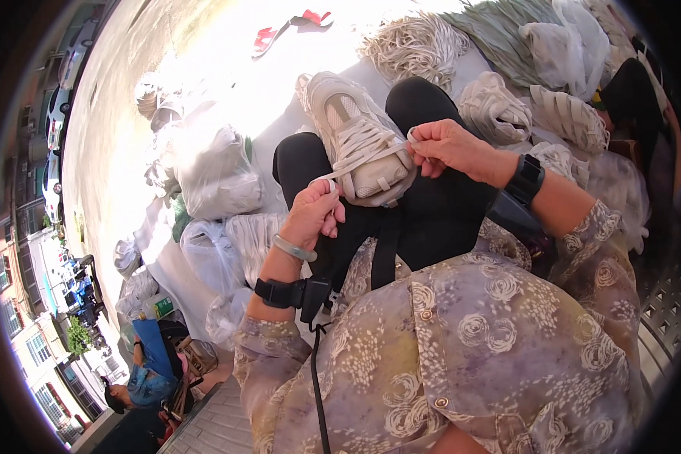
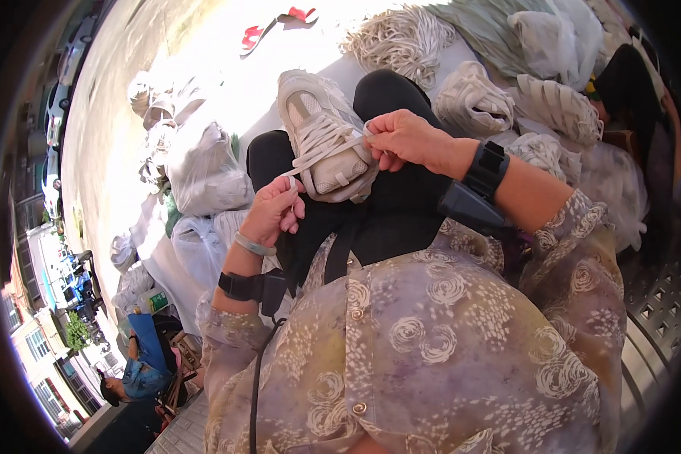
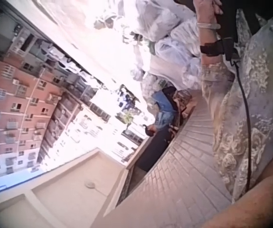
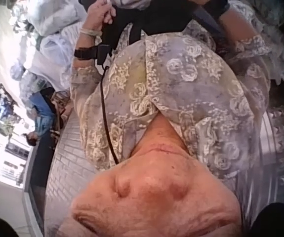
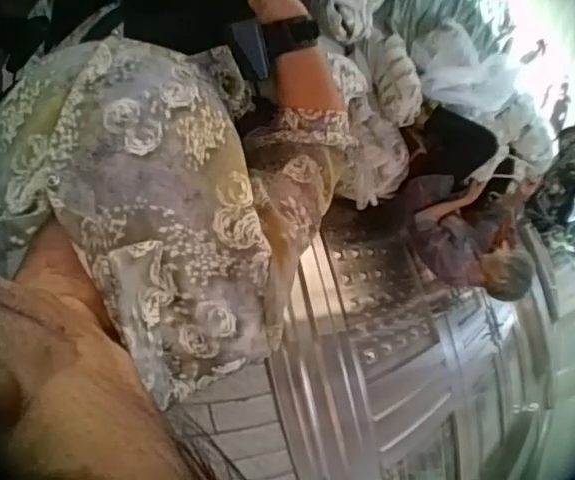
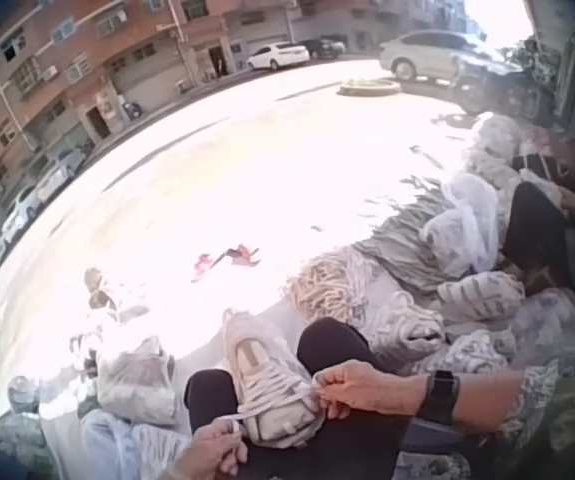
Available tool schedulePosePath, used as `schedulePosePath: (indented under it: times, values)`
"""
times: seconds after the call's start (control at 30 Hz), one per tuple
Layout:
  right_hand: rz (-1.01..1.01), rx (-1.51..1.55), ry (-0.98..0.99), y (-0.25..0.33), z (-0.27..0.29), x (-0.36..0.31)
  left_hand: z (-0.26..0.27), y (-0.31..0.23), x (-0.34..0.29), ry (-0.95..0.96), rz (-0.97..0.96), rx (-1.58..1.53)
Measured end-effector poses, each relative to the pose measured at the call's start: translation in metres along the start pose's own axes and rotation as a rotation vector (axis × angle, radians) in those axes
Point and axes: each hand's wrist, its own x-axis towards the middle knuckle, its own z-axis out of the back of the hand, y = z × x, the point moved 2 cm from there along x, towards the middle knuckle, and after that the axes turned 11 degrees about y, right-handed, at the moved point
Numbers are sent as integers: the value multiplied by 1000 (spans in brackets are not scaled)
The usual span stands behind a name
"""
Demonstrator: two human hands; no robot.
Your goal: Thread and tie laces through the eyelets of a shoe.
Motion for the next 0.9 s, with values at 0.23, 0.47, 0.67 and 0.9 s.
schedulePosePath:
  times: [0.23,0.47,0.67,0.9]
  values:
    - [293,79,-117,9,7,20,11,-26,16,-98,-133,-31]
    - [334,64,-182,-5,10,9,-1,3,1,-162,-119,-49]
    - [491,270,-168,-11,0,22,-14,-1,1,-187,-239,37]
    - [511,269,-248,-14,-4,28,-11,2,5,-262,-307,-109]
